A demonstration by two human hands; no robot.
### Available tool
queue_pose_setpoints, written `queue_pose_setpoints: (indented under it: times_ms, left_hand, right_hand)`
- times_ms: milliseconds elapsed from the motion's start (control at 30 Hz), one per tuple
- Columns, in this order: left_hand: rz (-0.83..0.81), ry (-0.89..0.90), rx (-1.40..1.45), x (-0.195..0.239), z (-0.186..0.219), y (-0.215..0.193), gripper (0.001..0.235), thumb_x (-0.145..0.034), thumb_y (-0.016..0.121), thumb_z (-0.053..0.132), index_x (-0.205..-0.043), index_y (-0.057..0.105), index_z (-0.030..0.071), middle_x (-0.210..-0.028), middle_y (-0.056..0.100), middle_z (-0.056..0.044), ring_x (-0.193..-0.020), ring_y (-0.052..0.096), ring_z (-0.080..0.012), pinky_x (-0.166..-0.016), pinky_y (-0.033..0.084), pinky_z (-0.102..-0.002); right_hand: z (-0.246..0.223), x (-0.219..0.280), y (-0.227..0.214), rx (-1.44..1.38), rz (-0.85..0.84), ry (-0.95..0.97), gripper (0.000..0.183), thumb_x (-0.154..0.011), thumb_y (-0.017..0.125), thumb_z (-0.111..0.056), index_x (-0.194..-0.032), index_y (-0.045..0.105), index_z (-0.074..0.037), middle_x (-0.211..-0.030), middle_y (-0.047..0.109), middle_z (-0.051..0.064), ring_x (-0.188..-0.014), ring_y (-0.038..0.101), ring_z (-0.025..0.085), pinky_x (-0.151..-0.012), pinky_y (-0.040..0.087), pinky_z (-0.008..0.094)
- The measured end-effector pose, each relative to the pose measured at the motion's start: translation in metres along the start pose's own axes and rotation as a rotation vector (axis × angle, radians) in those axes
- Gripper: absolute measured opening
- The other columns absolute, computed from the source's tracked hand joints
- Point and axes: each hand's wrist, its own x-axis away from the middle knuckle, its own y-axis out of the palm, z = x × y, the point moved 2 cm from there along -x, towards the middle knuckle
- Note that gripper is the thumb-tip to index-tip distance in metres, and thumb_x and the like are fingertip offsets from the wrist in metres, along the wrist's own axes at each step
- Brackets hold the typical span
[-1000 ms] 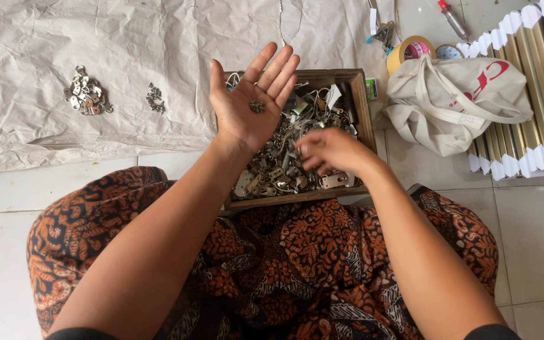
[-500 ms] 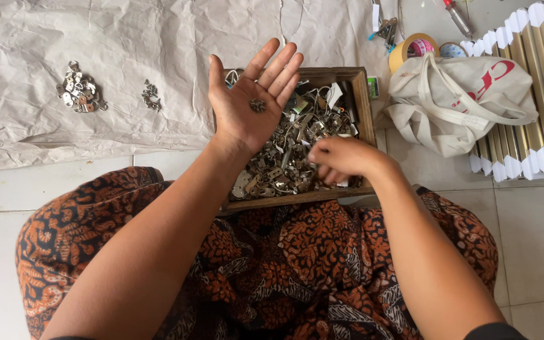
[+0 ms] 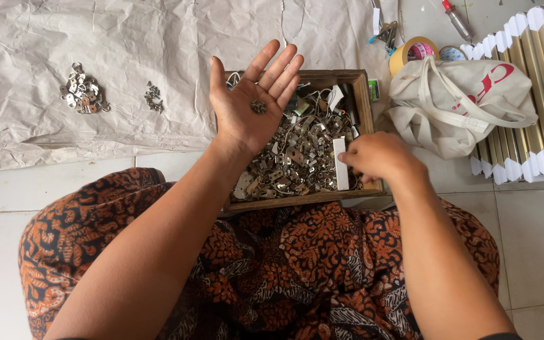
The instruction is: The person sits on the floor and sorts small metal pieces from a wooden box, picking them up one by one and placing them on a white cloth beside the box. The person occasionally sifts through the box contents to locate more pieces.
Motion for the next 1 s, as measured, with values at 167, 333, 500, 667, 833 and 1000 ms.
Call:
queue_pose_setpoints:
  times_ms: [167, 333, 500, 667, 833, 1000]
  left_hand:
    - [0.031, -0.001, -0.014, 0.004, -0.002, 0.002, 0.103, -0.106, 0.031, 0.080, -0.156, 0.062, -0.004, -0.157, 0.064, -0.032, -0.146, 0.064, -0.0441, -0.120, 0.055, -0.047]
    - [0.034, 0.007, -0.016, 0.001, -0.002, 0.000, 0.104, -0.105, 0.031, 0.081, -0.156, 0.062, -0.004, -0.157, 0.064, -0.033, -0.145, 0.065, -0.0441, -0.118, 0.056, -0.047]
    - [0.052, 0.002, -0.024, 0.000, -0.002, -0.002, 0.105, -0.103, 0.032, 0.080, -0.159, 0.060, -0.004, -0.159, 0.063, -0.033, -0.148, 0.062, -0.0448, -0.120, 0.054, -0.047]
    - [0.069, 0.013, -0.027, 0.003, 0.000, -0.001, 0.104, -0.103, 0.032, 0.080, -0.156, 0.062, -0.004, -0.157, 0.064, -0.032, -0.147, 0.064, -0.0442, -0.119, 0.055, -0.047]
    - [0.040, -0.009, -0.007, -0.002, -0.003, -0.002, 0.106, -0.103, 0.032, 0.081, -0.158, 0.060, -0.005, -0.158, 0.063, -0.033, -0.147, 0.063, -0.0448, -0.120, 0.055, -0.048]
    - [0.055, -0.005, -0.025, -0.002, -0.002, -0.005, 0.106, -0.102, 0.032, 0.082, -0.158, 0.061, -0.003, -0.159, 0.063, -0.031, -0.148, 0.063, -0.0435, -0.120, 0.054, -0.047]
  right_hand:
    - [-0.024, -0.013, 0.015, -0.309, -0.120, -0.072, 0.040, -0.116, 0.052, -0.049, -0.127, 0.072, -0.015, -0.100, 0.087, 0.018, -0.078, 0.082, 0.027, -0.068, 0.061, 0.036]
    - [-0.032, -0.031, 0.023, -0.589, -0.094, -0.184, 0.033, -0.119, 0.053, -0.033, -0.128, 0.073, -0.009, -0.114, 0.088, 0.017, -0.083, 0.086, 0.025, -0.069, 0.067, 0.034]
    - [-0.050, -0.037, 0.015, -1.274, -0.098, -0.448, 0.046, -0.113, 0.054, -0.030, -0.156, 0.061, -0.016, -0.125, 0.084, 0.020, -0.104, 0.084, 0.028, -0.075, 0.069, 0.039]
    - [-0.020, -0.016, -0.003, -0.715, -0.075, -0.154, 0.035, -0.121, 0.051, -0.039, -0.140, 0.064, -0.014, -0.115, 0.083, 0.012, -0.084, 0.081, 0.023, -0.068, 0.065, 0.035]
    - [-0.032, -0.029, 0.035, -0.372, -0.246, -0.085, 0.050, -0.124, 0.041, -0.043, -0.145, 0.069, -0.007, -0.122, 0.085, 0.018, -0.099, 0.083, 0.027, -0.091, 0.069, 0.038]
    - [-0.053, -0.045, 0.017, -1.059, -0.048, -0.390, 0.039, -0.119, 0.047, -0.031, -0.139, 0.072, -0.009, -0.135, 0.082, 0.011, -0.114, 0.081, 0.024, -0.085, 0.070, 0.037]
